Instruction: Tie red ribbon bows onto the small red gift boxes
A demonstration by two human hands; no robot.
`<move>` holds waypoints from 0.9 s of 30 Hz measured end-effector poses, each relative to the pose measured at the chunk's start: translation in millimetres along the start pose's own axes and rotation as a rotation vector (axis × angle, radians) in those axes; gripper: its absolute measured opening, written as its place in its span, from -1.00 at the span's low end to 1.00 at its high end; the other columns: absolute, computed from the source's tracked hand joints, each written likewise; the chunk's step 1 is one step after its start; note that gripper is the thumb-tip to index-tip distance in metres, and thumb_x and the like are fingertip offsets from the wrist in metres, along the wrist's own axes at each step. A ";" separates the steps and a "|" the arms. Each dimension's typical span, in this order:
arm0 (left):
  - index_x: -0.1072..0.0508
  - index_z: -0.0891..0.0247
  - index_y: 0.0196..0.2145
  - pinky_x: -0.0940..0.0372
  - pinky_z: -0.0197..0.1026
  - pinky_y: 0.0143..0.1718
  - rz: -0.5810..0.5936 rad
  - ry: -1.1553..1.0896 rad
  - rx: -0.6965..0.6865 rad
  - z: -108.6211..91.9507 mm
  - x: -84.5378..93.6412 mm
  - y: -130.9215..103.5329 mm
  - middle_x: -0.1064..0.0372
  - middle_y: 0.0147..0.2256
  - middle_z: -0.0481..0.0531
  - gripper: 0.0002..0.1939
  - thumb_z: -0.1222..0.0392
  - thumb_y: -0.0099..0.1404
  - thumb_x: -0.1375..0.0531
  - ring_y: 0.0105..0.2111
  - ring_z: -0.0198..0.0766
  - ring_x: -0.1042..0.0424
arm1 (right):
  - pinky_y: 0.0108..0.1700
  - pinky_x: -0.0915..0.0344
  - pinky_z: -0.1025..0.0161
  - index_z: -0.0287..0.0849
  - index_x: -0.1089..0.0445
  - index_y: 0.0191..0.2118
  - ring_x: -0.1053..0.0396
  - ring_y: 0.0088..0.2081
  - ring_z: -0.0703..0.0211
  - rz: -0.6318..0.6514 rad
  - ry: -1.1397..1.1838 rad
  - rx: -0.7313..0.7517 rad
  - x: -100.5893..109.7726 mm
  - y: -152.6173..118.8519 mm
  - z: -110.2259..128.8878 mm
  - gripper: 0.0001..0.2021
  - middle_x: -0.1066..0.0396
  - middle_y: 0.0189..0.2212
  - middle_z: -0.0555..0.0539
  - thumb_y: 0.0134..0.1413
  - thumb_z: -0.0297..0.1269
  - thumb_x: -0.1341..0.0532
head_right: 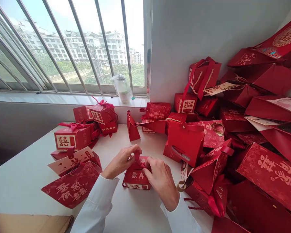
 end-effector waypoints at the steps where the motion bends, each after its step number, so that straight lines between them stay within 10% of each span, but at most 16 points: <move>1: -0.30 0.23 -0.34 -0.15 -0.32 -0.34 0.023 -0.003 -0.006 -1.9 -3.1 0.7 -0.33 -0.36 -0.04 -0.67 0.54 0.02 0.08 -0.36 -0.33 -0.27 | -0.45 -0.05 0.26 -0.11 -0.25 -0.50 -0.32 -0.46 0.15 -0.007 0.005 -0.004 1.8 0.3 -1.1 -0.88 -0.40 -0.51 -0.01 0.03 -0.37 -0.11; 27: -0.38 0.26 -0.48 -0.20 -0.32 -0.36 0.107 -0.028 0.133 9.4 -6.1 -7.3 -0.40 -0.49 -0.03 -0.88 0.38 0.15 -0.07 -0.47 -0.32 -0.35 | -0.52 0.04 0.36 -0.11 -0.20 -0.50 -0.01 -0.62 0.32 -0.016 0.187 -0.069 38.4 -4.5 -22.9 -0.88 -0.20 -0.63 0.12 -0.01 -0.26 -0.07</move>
Point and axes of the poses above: each hand's wrist, its own y-axis towards the middle knuckle, its own x-axis out of the back of the hand, z = x × y, the point moved 10 cm from there along y, towards the middle knuckle
